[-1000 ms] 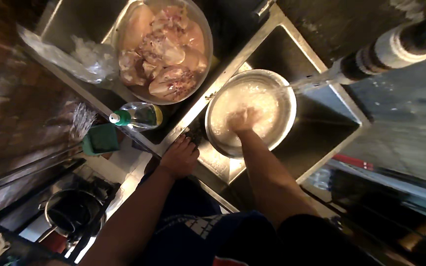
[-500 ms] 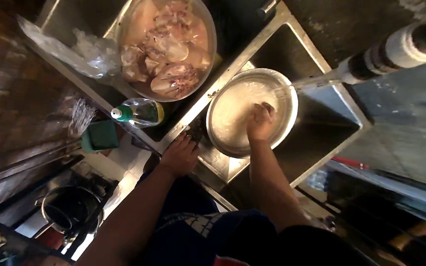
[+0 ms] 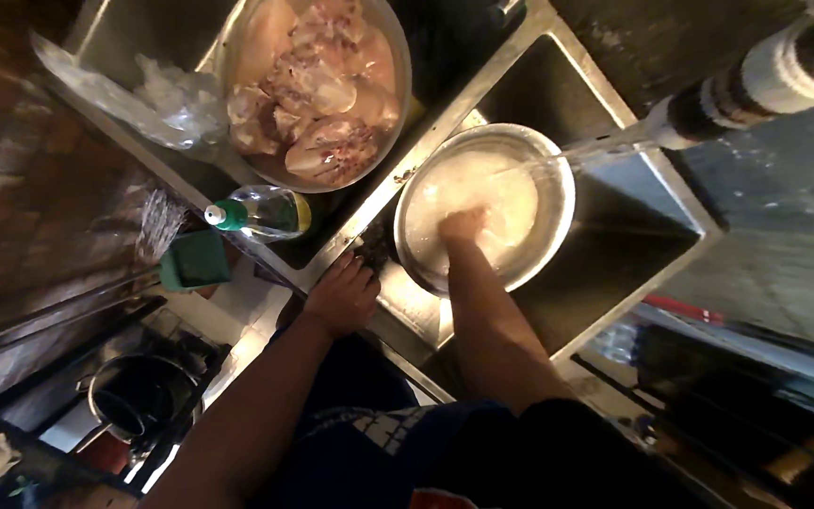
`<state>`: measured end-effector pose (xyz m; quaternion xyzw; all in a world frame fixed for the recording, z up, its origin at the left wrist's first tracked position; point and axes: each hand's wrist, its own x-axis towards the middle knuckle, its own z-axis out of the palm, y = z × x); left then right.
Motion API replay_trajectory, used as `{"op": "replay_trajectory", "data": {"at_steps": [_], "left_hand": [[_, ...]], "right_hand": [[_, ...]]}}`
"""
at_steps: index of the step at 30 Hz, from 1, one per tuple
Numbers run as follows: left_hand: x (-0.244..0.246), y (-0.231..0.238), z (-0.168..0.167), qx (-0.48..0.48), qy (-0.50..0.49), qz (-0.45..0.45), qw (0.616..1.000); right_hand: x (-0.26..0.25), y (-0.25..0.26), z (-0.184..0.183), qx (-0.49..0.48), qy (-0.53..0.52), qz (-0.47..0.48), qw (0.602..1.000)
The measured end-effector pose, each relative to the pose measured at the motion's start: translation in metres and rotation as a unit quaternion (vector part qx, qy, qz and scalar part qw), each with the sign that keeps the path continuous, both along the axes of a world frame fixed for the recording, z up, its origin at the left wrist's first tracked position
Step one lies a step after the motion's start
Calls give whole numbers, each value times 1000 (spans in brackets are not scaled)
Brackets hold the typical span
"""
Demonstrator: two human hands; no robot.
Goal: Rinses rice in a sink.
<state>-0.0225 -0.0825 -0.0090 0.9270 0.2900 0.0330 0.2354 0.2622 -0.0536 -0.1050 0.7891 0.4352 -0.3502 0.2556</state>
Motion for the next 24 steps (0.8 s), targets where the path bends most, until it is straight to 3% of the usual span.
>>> {"op": "replay_trajectory", "data": {"at_steps": [4,7,11,13,15,19,21,22,24], "left_hand": [[-1,-1,2,1,0,1,1000],[-1,0,1,-2,-12,5,1000],[0,0,3,-17,0,0,1000],[0,1,3,1,-8,3,1000],[-1,-1,3,4,-10,3,1000],[-1,0,3,-7,-4,1,1000],[1,1,5,-19,4,-4,1000],[1,1,4,-15,1,-2,1000],[1,1,3,-4,-8,4,1000]], "right_hand": [[-4,-22,0,-4,108,124,986],[25,-22,-3,-45,106,82,990],[10,-1,1,16,34,-30,999],[4,2,4,46,84,4,995],[19,-8,1,10,144,53,988],[36,-3,3,10,51,48,998],[23,4,5,49,28,-4,998],[15,5,5,99,55,-89,990],[0,6,0,173,161,-273,933]]}}
